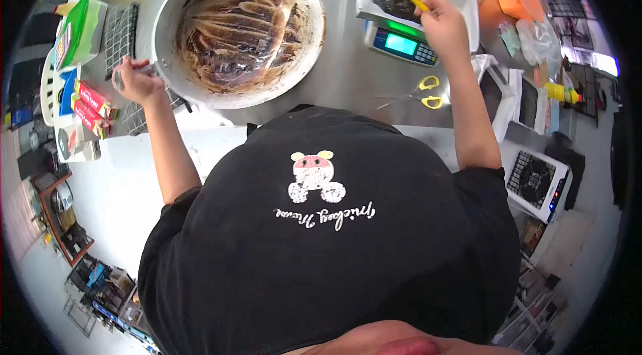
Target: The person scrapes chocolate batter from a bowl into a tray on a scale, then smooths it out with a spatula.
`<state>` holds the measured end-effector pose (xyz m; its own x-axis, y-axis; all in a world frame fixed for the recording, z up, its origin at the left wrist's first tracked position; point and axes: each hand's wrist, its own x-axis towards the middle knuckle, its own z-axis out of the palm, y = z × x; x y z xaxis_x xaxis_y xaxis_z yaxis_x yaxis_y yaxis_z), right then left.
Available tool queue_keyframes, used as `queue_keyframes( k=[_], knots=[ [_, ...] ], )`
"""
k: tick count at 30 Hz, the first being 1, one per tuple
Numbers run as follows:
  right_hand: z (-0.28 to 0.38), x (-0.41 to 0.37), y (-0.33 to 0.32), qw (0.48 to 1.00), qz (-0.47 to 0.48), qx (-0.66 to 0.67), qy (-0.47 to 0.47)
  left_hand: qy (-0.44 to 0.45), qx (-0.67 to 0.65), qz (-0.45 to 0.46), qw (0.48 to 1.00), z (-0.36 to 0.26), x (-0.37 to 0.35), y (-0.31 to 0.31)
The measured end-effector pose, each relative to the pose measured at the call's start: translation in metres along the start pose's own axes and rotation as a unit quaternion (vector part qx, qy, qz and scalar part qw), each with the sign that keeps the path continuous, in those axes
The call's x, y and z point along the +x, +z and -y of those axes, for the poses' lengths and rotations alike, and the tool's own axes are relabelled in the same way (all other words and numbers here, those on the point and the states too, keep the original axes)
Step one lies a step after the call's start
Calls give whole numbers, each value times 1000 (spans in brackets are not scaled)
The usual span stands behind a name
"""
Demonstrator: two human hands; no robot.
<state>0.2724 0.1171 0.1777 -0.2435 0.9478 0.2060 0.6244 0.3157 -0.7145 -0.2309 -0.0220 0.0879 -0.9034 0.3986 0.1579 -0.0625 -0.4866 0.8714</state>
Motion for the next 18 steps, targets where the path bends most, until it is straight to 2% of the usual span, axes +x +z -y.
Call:
queue_keyframes(
  k=[2,4,6,10,12,18],
  knots=[
    [1,-8,31,997,58,21,-40,67,-9,24,997,-11,-1,14],
    [22,-20,62,987,134,-71,-43,59,-46,23,997,-17,3,21],
    [34,-19,96,965,199,-170,-25,63,-26,53,996,-22,6,25],
    [27,6,144,944,218,-243,-39,81,-40,73,993,-25,7,35],
    [21,18,155,937,196,-285,-47,84,-59,66,993,-28,6,42],
    [-12,12,171,929,202,-305,-50,103,-19,89,991,-29,7,45]
  ],
)
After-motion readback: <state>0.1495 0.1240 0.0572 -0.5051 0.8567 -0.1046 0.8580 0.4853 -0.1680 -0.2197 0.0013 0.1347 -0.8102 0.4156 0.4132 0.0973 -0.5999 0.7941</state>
